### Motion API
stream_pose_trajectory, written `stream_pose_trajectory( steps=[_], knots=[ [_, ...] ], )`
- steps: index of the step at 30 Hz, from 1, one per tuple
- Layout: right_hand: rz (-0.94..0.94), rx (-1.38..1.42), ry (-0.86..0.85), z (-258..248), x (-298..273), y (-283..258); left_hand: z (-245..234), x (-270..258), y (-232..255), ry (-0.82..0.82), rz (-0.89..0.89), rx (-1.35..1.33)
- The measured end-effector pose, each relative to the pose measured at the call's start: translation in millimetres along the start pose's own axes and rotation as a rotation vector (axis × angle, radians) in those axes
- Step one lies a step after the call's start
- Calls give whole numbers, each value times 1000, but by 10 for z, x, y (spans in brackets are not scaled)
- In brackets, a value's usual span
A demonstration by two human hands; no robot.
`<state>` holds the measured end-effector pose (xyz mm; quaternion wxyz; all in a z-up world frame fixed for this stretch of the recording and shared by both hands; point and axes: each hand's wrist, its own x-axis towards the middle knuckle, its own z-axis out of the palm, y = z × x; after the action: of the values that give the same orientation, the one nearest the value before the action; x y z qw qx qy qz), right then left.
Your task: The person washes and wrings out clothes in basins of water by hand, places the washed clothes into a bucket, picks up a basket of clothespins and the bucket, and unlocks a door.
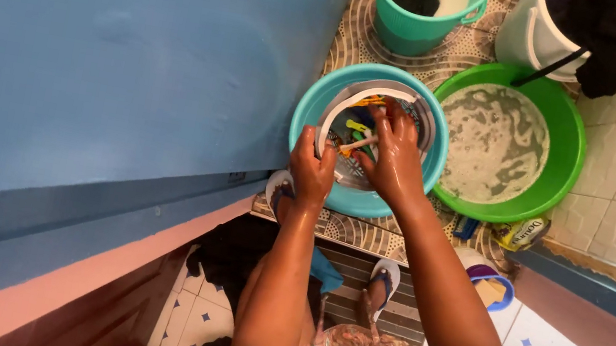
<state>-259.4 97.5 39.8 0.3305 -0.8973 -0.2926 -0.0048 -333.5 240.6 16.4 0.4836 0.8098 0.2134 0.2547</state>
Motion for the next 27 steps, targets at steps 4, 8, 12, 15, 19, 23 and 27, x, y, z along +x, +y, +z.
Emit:
stream_pose_trajectory(
  steps=[4, 8, 12, 15, 19, 23, 27],
  knots=[
    [112, -152, -36, 383, 197, -15, 126, -17, -24, -30, 32, -87],
    [230, -46, 27, 659, 219, 0, 191, 11, -90, -49, -25, -96],
    [395, 47, 20, 809, 292, 53, 162, 53, -142, -77, -92, -142],
    [272, 143, 201, 1021, 310, 328, 184, 72, -191, -36, -133, -213],
    [754, 1362, 63, 1028, 486, 682, 151, 122, -285, -2, -132, -309],
    [787, 1217, -49, 472, 529, 501, 138, 135, -315, -5, -119, -303],
    [292, 342, 49, 129, 453, 91, 153, 145, -257, -23, -64, -368]
  ],
)
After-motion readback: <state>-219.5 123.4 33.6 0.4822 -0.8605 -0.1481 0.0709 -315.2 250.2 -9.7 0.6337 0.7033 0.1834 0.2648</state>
